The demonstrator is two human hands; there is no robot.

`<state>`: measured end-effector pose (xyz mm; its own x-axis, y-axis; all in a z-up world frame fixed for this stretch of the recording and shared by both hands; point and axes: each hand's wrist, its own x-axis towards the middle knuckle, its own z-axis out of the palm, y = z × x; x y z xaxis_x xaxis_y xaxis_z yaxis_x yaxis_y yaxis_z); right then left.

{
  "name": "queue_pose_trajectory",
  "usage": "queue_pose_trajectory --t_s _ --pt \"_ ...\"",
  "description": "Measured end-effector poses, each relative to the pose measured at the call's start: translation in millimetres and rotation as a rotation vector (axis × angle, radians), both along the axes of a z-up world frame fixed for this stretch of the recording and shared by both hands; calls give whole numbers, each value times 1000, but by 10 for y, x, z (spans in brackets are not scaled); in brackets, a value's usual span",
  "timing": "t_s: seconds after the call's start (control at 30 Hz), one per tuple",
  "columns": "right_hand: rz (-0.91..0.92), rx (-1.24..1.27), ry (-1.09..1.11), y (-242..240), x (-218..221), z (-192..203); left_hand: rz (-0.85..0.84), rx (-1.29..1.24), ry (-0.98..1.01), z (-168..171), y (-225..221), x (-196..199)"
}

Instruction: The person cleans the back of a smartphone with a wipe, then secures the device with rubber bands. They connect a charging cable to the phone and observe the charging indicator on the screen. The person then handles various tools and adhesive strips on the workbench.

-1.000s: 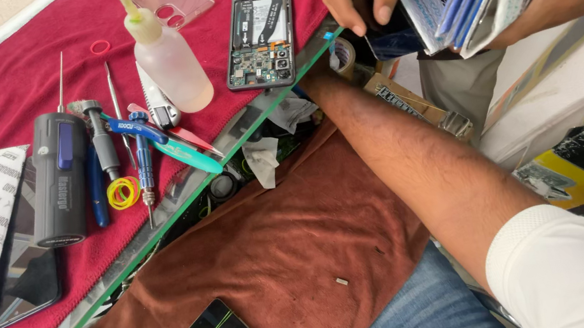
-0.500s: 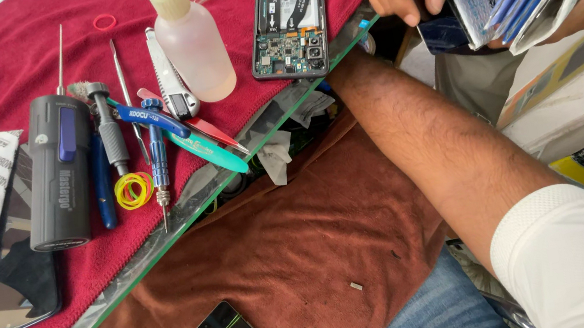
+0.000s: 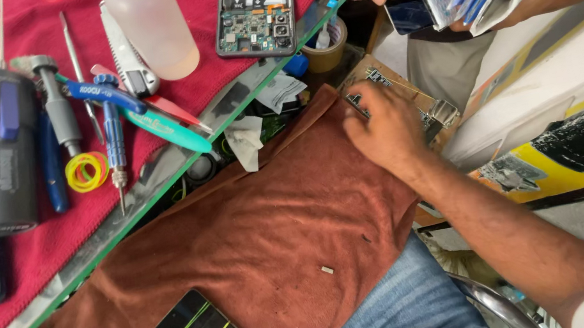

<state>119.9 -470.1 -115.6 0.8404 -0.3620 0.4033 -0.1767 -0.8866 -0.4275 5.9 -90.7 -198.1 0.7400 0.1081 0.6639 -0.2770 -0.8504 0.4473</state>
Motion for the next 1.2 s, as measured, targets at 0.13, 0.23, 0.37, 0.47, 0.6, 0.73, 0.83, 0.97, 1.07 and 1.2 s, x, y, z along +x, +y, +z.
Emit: queue_pose_trajectory --t_s 0.13,0.23,0.37,0.47,0.6,0.73,0.83,0.97,1.07,1.2 --pt "-31 -70 281 -462 -384 -148 -11 230 204 419 109 -160" --pt "70 -92 220 -686 -473 -328 -30 280 345 656 121 -209" --pt "19 -93 327 -859 -424 -400 -77 242 385 855 132 -267" --pt "71 409 96 -779 -382 -366 -70 260 367 902 156 -296" --pt "169 336 -24 -459 -567 -154 -51 247 398 874 163 -317" --pt "498 996 -13 54 -721 98 -14 249 366 771 131 -308" --pt "690 1820 139 387 -864 430 18 258 335 664 138 -283" --pt "1059 2200 224 713 -888 720 39 246 299 510 141 -260" --pt "1076 2148 277 764 -871 771 38 303 347 445 176 -230" --pt "770 1689 187 866 -782 674 7 239 187 382 170 -176"
